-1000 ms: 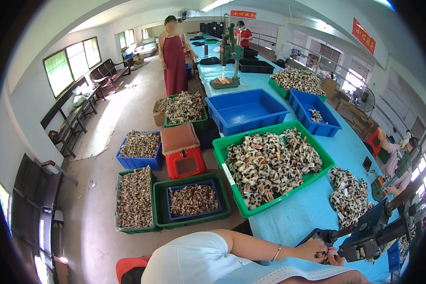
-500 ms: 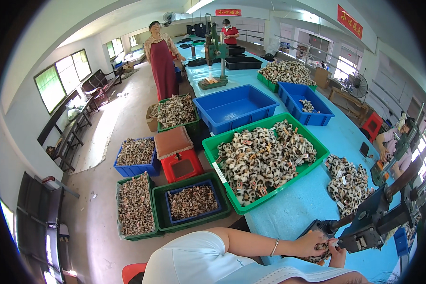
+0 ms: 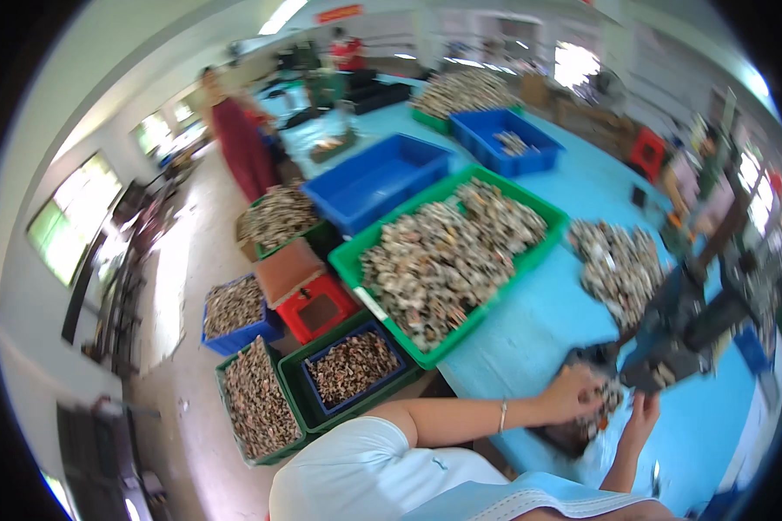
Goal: The person attaches components to fabric toy pieces by hand and fastens them using a manual press machine, placing each piece under the die and pulling down the lever.
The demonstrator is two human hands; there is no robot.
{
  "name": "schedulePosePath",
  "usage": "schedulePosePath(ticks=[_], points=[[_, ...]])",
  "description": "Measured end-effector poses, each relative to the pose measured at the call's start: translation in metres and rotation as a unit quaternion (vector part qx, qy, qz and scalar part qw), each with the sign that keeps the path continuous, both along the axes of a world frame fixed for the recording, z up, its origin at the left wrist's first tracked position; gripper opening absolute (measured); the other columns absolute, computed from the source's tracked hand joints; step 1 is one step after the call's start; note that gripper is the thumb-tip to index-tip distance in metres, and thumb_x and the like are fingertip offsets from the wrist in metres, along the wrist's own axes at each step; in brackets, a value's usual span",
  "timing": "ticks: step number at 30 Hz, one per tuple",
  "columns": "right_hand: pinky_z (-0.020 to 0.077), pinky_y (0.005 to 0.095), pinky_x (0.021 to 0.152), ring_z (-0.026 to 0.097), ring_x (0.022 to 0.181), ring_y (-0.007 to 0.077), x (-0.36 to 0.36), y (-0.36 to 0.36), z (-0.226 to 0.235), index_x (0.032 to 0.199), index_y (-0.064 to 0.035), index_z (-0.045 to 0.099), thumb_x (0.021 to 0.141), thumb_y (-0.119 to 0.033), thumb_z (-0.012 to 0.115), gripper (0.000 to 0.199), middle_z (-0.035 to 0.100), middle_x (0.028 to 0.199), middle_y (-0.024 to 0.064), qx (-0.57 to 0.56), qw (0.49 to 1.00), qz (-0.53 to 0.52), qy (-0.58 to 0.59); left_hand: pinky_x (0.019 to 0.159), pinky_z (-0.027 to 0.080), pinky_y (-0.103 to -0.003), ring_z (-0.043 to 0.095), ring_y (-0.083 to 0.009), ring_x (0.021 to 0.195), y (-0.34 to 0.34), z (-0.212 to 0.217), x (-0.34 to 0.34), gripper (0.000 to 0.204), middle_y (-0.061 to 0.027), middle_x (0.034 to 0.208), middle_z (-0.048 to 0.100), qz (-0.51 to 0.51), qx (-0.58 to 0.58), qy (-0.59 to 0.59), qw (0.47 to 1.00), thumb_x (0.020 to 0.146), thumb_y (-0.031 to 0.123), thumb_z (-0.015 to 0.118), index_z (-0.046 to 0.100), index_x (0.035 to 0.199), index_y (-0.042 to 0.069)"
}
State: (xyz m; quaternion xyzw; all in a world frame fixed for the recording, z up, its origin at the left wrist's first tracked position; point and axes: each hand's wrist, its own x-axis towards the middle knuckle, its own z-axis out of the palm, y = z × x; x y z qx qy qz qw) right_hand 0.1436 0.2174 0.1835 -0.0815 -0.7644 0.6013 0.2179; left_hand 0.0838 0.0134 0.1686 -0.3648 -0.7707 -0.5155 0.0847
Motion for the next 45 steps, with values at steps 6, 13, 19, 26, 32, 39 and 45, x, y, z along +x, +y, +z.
schedulePosePath(ticks=[6,13,19,26,32,39,45], points=[[0.0399,0.0217,0.065,0.05,0.075,0.0067,-0.026,0.001,0.07,0.105,-0.0017,0.061,0.095,-0.016,0.054,0.019,0.062,0.091,0.0014,-0.017,0.983,-0.121,0.14,0.065,0.049,-0.035,0.058,-0.0286,0.078,-0.008,0.003,-0.021,0.032,-0.0143,0.086,0.058,0.031,-0.003,0.01,0.999,0.078,0.022,0.072,0.064,0.101,0.0],[0.0415,0.022,0.062,0.053,0.076,0.0076,-0.017,0.017,0.12,0.109,-0.0018,0.058,0.095,-0.017,0.053,0.021,0.063,0.095,0.0046,-0.062,0.967,-0.177,0.171,0.062,0.041,-0.034,0.049,-0.0232,0.069,0.003,0.014,-0.009,0.035,-0.0086,0.072,0.048,-0.014,-0.012,-0.097,0.995,0.076,0.017,0.073,0.065,0.103,-0.004],[0.0431,0.0298,0.087,0.056,0.104,0.0138,-0.056,0.018,0.232,0.115,-0.0051,0.058,0.099,-0.024,0.043,0.029,0.062,0.108,0.0096,0.021,0.945,-0.129,0.299,0.059,0.04,-0.028,0.047,-0.0143,0.066,-0.008,0.005,-0.008,0.04,-0.005,0.073,0.047,-0.01,-0.017,-0.038,0.999,0.079,0.018,0.073,0.063,0.109,-0.006],[0.0439,0.0265,0.052,0.049,0.054,0.0153,-0.149,0.037,0.362,0.1,-0.0061,0.056,0.094,-0.053,0.04,0.05,0.055,0.073,0.0058,-0.211,0.966,-0.041,0.145,0.062,0.043,-0.033,0.05,-0.0208,0.069,0.001,0.007,-0.005,0.041,-0.0079,0.075,0.049,-0.015,-0.02,-0.085,0.996,0.079,0.023,0.071,0.064,0.109,-0.004],[0.0266,0.024,0.045,0.034,0.048,0.0086,-0.086,0.0,0.326,0.072,-0.0126,0.051,0.093,-0.053,0.034,0.049,0.043,0.059,-0.0025,-0.108,0.922,0.061,0.366,0.062,0.042,-0.033,0.049,-0.0211,0.068,-0.018,0.002,-0.023,0.041,-0.008,0.074,0.048,0.008,-0.011,-0.106,0.994,0.079,0.023,0.071,0.064,0.11,-0.004],[0.0258,0.0271,0.059,0.033,0.058,0.011,0.089,-0.043,0.242,0.07,-0.016,0.045,0.087,-0.046,0.052,0.035,0.038,0.064,-0.0038,-0.044,0.84,0.184,0.509,0.061,0.041,-0.033,0.049,-0.0214,0.066,0.006,0.005,-0.018,0.038,-0.0089,0.071,0.048,-0.016,0.011,-0.028,0.999,0.078,0.022,0.073,0.064,0.104,-0.005],[0.0401,0.0249,0.066,0.048,0.068,0.012,-0.043,-0.018,0.338,0.106,-0.0016,0.054,0.1,-0.043,0.034,0.047,0.051,0.075,0.0015,-0.02,0.917,-0.004,0.397,0.056,0.041,-0.031,0.048,-0.0188,0.062,-0.009,0.001,-0.015,0.041,-0.0075,0.071,0.047,-0.023,-0.027,-0.051,0.998,0.08,0.024,0.072,0.063,0.108,-0.004]])
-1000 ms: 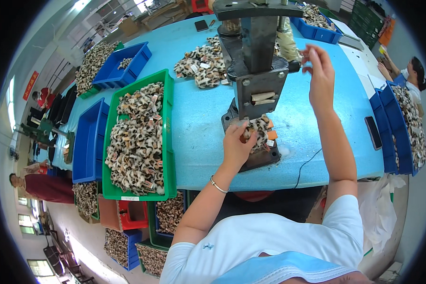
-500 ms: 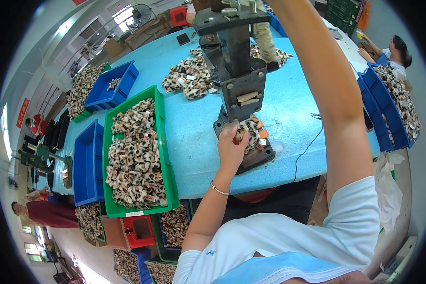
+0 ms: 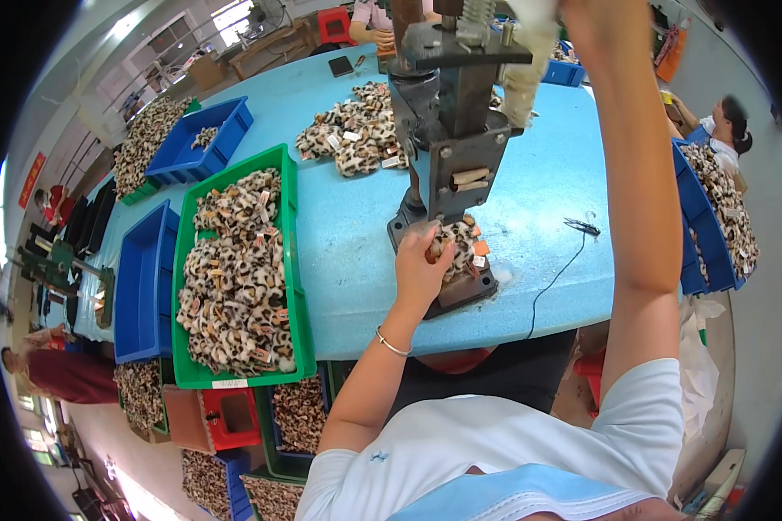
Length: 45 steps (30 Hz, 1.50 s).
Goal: The person attaches components to fabric toy pieces by hand and fastens them using a manual press machine, placing each piece under the die and pulling down the lever.
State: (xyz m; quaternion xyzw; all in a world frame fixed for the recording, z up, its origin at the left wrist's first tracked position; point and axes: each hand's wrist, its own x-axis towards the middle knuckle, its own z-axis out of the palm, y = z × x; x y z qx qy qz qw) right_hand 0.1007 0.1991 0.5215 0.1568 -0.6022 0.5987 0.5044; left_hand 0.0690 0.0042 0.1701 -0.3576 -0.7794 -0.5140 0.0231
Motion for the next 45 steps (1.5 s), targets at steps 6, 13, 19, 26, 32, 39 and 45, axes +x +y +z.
schedulePosePath(ticks=[6,13,19,26,32,39,45], points=[[0.0464,0.0282,0.077,0.059,0.09,0.0177,-0.019,0.046,-0.046,0.111,-0.0017,0.055,0.099,-0.039,0.039,0.042,0.061,0.103,0.0142,-0.127,0.963,-0.017,-0.235,0.061,0.042,-0.032,0.049,-0.0195,0.066,0.002,0.003,0.002,0.042,-0.0079,0.072,0.048,0.014,-0.012,0.024,1.0,0.08,0.025,0.072,0.063,0.111,-0.002],[0.0343,0.0223,0.045,0.045,0.054,0.0048,0.046,-0.004,-0.305,0.105,-0.004,0.062,0.092,-0.026,0.059,0.026,0.054,0.07,-0.0007,-0.057,0.875,-0.147,-0.459,0.073,0.047,-0.036,0.058,-0.0264,0.08,-0.004,0.026,0.005,0.042,-0.0144,0.091,0.06,-0.028,-0.011,-0.085,0.996,0.082,0.023,0.069,0.058,0.116,0.0],[0.0431,0.0281,0.052,0.056,0.059,0.0147,0.048,-0.053,-0.319,0.101,0.0009,0.062,0.09,-0.021,0.061,0.025,0.063,0.073,0.0101,0.11,0.89,-0.122,-0.425,0.068,0.049,-0.029,0.059,-0.0128,0.08,0.002,0.024,0.015,0.05,-0.0065,0.084,0.057,-0.097,0.18,-0.241,0.949,0.085,0.001,0.061,0.039,0.129,0.009],[0.043,0.0243,0.053,0.057,0.058,0.0115,0.115,-0.116,-0.324,0.102,0.0014,0.062,0.089,-0.003,0.055,0.015,0.062,0.069,0.0076,0.057,0.949,-0.063,-0.303,0.082,0.048,-0.028,0.056,-0.0122,0.09,-0.11,0.069,0.027,0.023,-0.0045,0.101,0.059,-0.037,0.136,-0.057,0.988,0.085,-0.002,0.057,0.059,0.105,0.007],[0.0408,0.0219,0.051,0.055,0.055,0.0078,0.142,-0.074,-0.333,0.103,-0.001,0.061,0.089,-0.004,0.055,0.015,0.06,0.064,0.0039,0.067,0.903,-0.143,-0.4,0.098,0.037,-0.049,0.045,-0.0381,0.118,-0.206,0.066,-0.149,0.045,-0.0211,0.129,0.047,0.284,-0.255,0.111,0.918,0.091,0.036,0.052,0.047,0.133,0.019],[0.0468,0.0317,0.053,0.06,0.055,0.0219,0.095,-0.01,-0.313,0.101,-0.0051,0.062,0.085,-0.014,0.062,0.019,0.063,0.07,0.0083,0.177,0.877,-0.194,-0.403,0.105,0.028,-0.056,0.017,-0.0466,0.136,-0.205,0.004,-0.227,0.063,-0.0248,0.15,0.016,0.226,-0.509,0.094,0.825,0.092,0.044,0.048,0.025,0.147,0.023],[0.0506,0.0369,0.062,0.063,0.081,0.0261,0.01,0.141,-0.367,0.101,-0.0067,0.059,0.083,-0.015,0.061,0.02,0.063,0.089,0.0108,0.192,0.749,-0.383,-0.506,0.105,0.029,-0.056,0.017,-0.044,0.137,-0.175,0.05,-0.183,0.061,-0.025,0.15,0.017,0.204,-0.409,0.071,0.887,0.092,0.041,0.053,0.033,0.145,0.016]])
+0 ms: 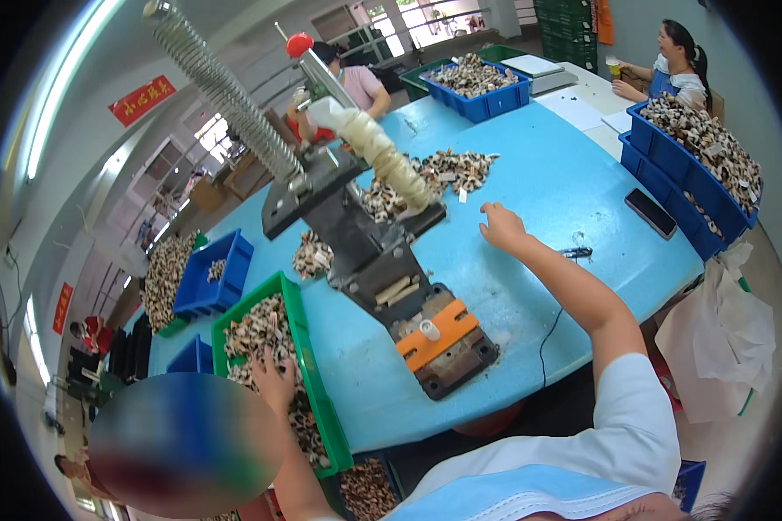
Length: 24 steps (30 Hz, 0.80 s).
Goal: The person attaches components to fabric toy pieces by hand and fastens them using a manual press machine, placing each piece under the die and pulling down the lever.
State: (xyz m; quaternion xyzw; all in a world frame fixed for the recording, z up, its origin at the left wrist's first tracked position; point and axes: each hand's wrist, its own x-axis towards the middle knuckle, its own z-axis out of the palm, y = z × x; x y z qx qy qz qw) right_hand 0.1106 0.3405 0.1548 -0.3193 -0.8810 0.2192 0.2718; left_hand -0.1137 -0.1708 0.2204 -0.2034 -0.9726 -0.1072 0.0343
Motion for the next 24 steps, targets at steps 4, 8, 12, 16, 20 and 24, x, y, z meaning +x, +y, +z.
schedulePosePath(ticks=[4,8,12,16,20,24], points=[[0.0536,0.0368,0.065,0.058,0.094,0.0233,-0.065,0.048,-0.025,0.099,-0.0079,0.059,0.079,-0.01,0.06,0.02,0.056,0.1,0.0089,0.235,0.962,-0.07,-0.117,0.102,0.032,-0.052,0.029,-0.0417,0.13,-0.037,0.016,0.079,0.052,-0.0229,0.142,0.031,0.026,0.059,0.127,0.99,0.089,0.029,0.062,0.046,0.134,0.008],[0.0528,0.0321,0.067,0.055,0.1,0.0191,-0.118,0.07,-0.032,0.097,-0.0088,0.062,0.082,-0.014,0.058,0.017,0.055,0.101,0.0045,0.268,0.942,-0.119,-0.161,0.086,0.043,-0.041,0.047,-0.029,0.109,-0.066,0.02,0.135,0.028,-0.0159,0.123,0.046,0.058,0.168,0.158,0.971,0.088,0.016,0.062,0.059,0.112,0.003],[0.0524,0.0338,0.067,0.058,0.094,0.021,-0.123,0.082,-0.034,0.093,-0.0096,0.065,0.081,-0.016,0.059,0.015,0.058,0.097,0.0054,0.288,0.934,-0.088,-0.191,0.066,0.046,-0.03,0.056,-0.018,0.078,-0.055,0.028,0.161,0.01,-0.0103,0.098,0.058,0.037,0.302,0.106,0.947,0.087,0.005,0.06,0.063,0.094,-0.001],[0.0521,0.0356,0.066,0.059,0.095,0.0217,-0.089,0.056,-0.027,0.083,-0.0081,0.066,0.08,-0.016,0.06,0.01,0.059,0.094,0.0061,0.325,0.921,-0.011,-0.215,0.065,0.046,-0.028,0.057,-0.0175,0.072,0.003,0.041,0.178,0.008,-0.0116,0.087,0.062,-0.079,0.36,0.098,0.925,0.084,-0.001,0.061,0.065,0.091,-0.002],[0.0485,0.0353,0.061,0.06,0.089,0.0202,-0.011,0.014,0.0,0.085,-0.0055,0.065,0.082,-0.015,0.06,0.011,0.063,0.097,0.008,0.085,0.992,-0.02,-0.091,0.069,0.048,-0.027,0.061,-0.0166,0.079,0.061,0.043,0.208,0.009,-0.012,0.086,0.065,-0.204,0.428,-0.059,0.878,0.082,-0.003,0.062,0.067,0.09,-0.002],[0.0427,0.0278,0.056,0.057,0.076,0.0119,0.093,-0.044,0.027,0.106,-0.0036,0.061,0.088,-0.016,0.056,0.023,0.064,0.098,0.0047,-0.43,0.88,0.059,0.192,0.079,0.049,-0.03,0.061,-0.018,0.093,0.118,0.028,0.242,0.021,-0.0114,0.094,0.063,-0.242,0.45,-0.497,0.702,0.094,0.015,0.055,0.063,0.103,-0.002]])
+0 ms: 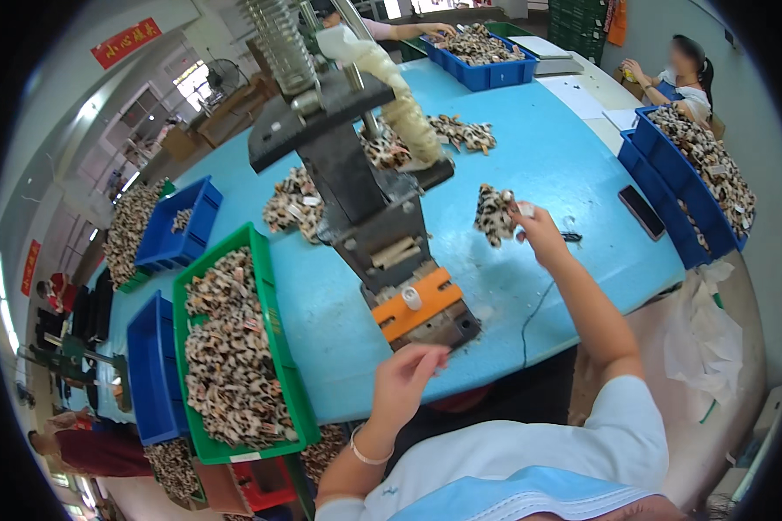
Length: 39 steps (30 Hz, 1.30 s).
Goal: The person attaches components to fabric toy pieces by hand and fastens them using a manual press machine, placing each piece under the die and pulling down the lever.
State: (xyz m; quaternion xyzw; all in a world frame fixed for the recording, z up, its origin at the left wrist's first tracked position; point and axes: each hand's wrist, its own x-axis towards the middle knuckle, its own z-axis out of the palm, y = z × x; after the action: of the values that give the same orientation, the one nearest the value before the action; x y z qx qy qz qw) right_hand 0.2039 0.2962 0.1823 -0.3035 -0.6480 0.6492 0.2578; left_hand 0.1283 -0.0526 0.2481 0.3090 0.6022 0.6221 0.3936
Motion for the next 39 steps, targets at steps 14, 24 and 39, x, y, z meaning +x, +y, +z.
schedulePosePath(ticks=[14,24,39], points=[[0.0439,0.0262,0.071,0.055,0.088,0.0112,0.063,-0.145,0.031,0.114,-0.0032,0.059,0.093,-0.025,0.056,0.031,0.062,0.101,0.0041,-0.086,0.983,0.11,0.116,0.078,0.047,-0.023,0.059,-0.0063,0.084,0.028,-0.006,0.01,0.017,-0.0023,0.093,0.065,0.13,0.134,-0.262,0.947,0.095,0.017,0.056,0.062,0.099,0.002],[0.053,0.037,0.079,0.063,0.094,0.0223,0.018,-0.242,0.016,0.121,0.0018,0.046,0.087,-0.004,0.059,0.037,0.06,0.109,0.0124,-0.297,0.925,0.236,0.005,0.099,0.037,-0.033,0.042,-0.0196,0.123,-0.09,-0.024,-0.001,0.058,-0.0124,0.13,0.047,0.327,0.014,0.041,0.944,0.093,0.034,0.057,0.037,0.137,0.002],[0.0527,0.0393,0.083,0.062,0.1,0.0251,0.038,-0.219,0.009,0.128,0.0013,0.041,0.088,-0.006,0.056,0.044,0.058,0.117,0.0143,-0.287,0.92,0.233,0.132,0.113,0.005,-0.045,0.002,-0.0343,0.142,-0.275,0.091,-0.018,0.062,-0.024,0.152,0.001,0.814,-0.056,0.499,0.291,0.098,0.028,0.045,0.016,0.147,0.003]])
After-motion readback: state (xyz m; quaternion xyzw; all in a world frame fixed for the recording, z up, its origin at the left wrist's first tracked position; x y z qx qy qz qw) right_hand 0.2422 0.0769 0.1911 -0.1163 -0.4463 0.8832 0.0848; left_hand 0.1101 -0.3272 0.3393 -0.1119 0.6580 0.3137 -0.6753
